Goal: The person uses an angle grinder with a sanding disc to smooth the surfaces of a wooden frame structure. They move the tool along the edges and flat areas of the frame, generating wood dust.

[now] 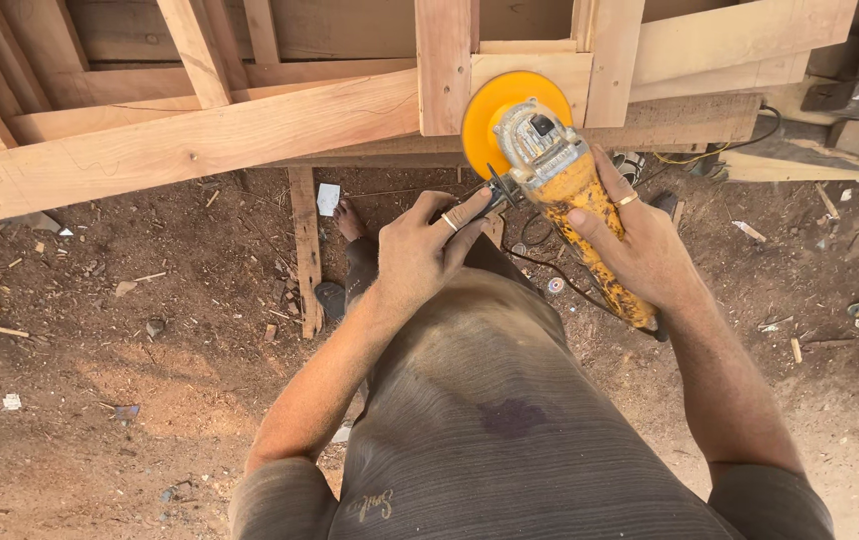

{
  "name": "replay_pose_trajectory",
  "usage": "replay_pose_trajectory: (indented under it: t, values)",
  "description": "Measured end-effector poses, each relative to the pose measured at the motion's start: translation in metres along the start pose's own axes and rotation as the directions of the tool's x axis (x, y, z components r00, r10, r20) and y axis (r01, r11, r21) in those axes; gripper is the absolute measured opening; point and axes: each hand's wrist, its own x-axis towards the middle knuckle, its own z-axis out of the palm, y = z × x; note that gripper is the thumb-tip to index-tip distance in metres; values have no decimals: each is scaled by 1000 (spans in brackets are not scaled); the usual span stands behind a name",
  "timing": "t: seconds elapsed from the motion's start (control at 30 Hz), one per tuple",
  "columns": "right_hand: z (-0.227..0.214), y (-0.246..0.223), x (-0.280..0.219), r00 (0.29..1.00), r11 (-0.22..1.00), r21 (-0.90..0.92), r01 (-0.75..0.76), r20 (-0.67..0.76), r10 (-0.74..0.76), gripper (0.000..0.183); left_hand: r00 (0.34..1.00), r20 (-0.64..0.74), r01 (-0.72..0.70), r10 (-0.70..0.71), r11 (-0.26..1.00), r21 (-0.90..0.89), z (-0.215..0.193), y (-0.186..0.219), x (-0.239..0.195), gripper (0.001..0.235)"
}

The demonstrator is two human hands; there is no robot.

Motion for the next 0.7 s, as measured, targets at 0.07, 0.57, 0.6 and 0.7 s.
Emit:
replay_pose_trajectory:
  t: [0.07, 0.57, 0.6, 0.7]
  values:
    - [-4, -4, 4, 998, 998, -23, -59, 28, 60, 83, 1000, -19, 10, -10, 1000, 1, 3, 0, 4, 41]
    - [-28, -5, -10, 994, 995, -19, -103, 37, 103, 82, 996, 40, -70, 74, 994, -88, 13, 10, 19, 40]
    - [-27, -2, -9, 997, 997, -9, -76, 28, 76, 82, 996, 54, -67, 72, 994, -84, 14, 10, 21, 39]
    - [-27, 8, -12, 999, 1000, 4, -31, -38, 31, 81, 993, 98, -60, 71, 992, -114, 25, 5, 27, 36]
